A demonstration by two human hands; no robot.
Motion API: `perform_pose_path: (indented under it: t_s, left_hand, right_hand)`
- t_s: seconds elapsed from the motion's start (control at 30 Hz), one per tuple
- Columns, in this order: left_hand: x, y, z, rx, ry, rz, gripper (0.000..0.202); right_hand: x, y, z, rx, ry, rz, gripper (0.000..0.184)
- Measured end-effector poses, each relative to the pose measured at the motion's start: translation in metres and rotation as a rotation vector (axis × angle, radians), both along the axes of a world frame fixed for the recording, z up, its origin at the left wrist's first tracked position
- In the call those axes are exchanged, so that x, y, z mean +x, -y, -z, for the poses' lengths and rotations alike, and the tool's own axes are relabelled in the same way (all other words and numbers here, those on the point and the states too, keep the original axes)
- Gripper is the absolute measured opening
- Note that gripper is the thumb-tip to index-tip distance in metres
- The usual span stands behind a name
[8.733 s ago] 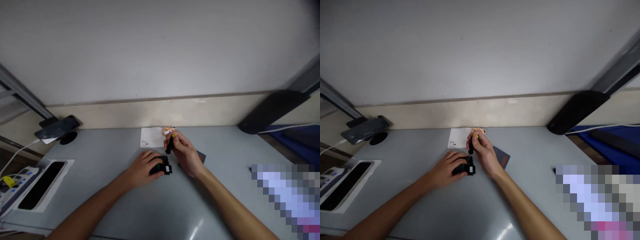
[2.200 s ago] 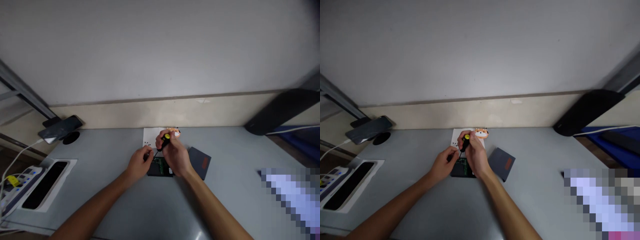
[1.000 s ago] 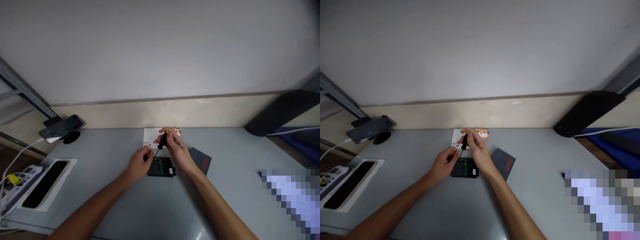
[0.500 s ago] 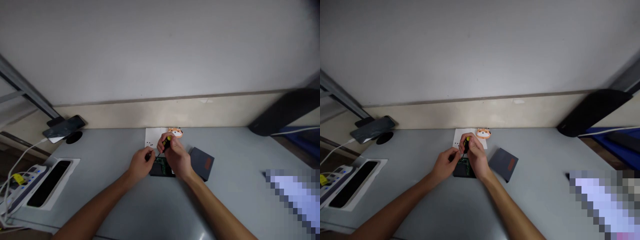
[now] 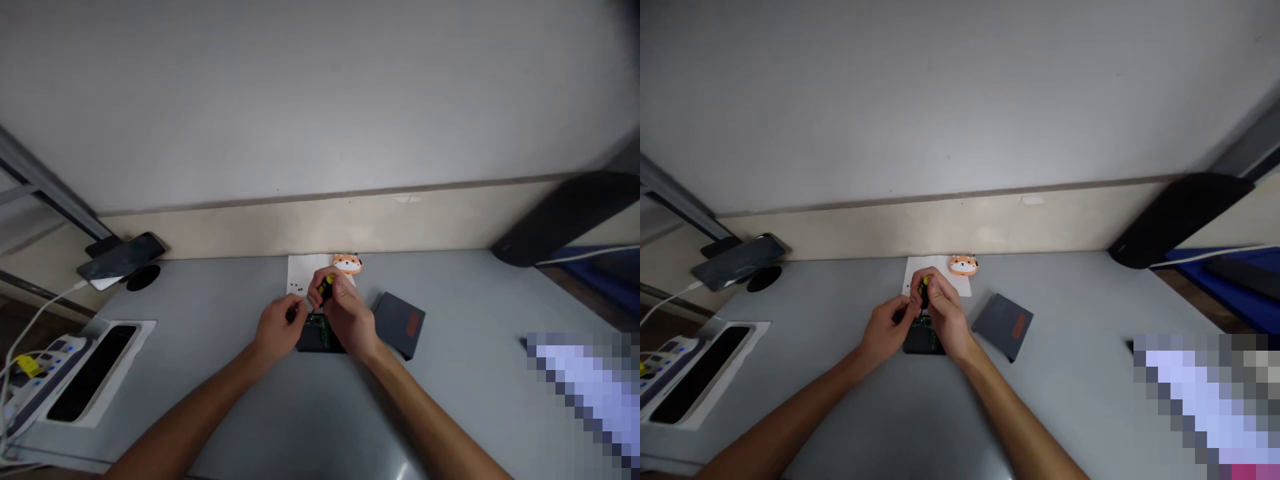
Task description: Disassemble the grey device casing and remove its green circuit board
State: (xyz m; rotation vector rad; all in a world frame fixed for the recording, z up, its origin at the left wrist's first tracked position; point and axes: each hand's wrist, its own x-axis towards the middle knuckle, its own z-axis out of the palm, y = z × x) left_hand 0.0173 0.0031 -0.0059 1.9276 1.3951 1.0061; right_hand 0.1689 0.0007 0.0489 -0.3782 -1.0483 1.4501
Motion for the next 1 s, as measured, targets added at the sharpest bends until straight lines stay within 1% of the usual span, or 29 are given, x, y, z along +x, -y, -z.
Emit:
perform_pose_path:
  t_s: [0.2, 0.37, 0.57, 0.8, 1.0]
  left_hand:
    - [0.0005, 0.0001, -0.0013, 0.002, -0.010, -0.010, 0.023]
    - [-0.0001, -0.0002, -0.0009, 0.005, -0.036, -0.014, 0.025]
    - [0.0002, 0.0002, -0.0014, -0.003, -0.017, -0.015, 0.025]
    - [-0.0001, 0.0007, -0.0009, -0.008, -0.035, -0.024, 0.025]
    - [-0.0001, 0.0001, -0.0009, 0.001, -0.031, -0.010, 0.026]
  right_hand:
    - [0.0005, -0.0007, -0.0007, 0.006, 0.003, 0.052, 0.031]
    - [0.0001, 0.0015, -0.0002, -0.007, -0.001, 0.046, 0.029]
    - [0.0002, 0.0004, -0.0013, -0.053, -0.047, 0.025, 0.030]
    - [0.0003, -0.0023, -0.0009, -0.034, -0.061, 0.075, 0.030]
    - [-0.0012, 0.0017, -0.0002, -0.028, -0.053, 0.036, 0.030]
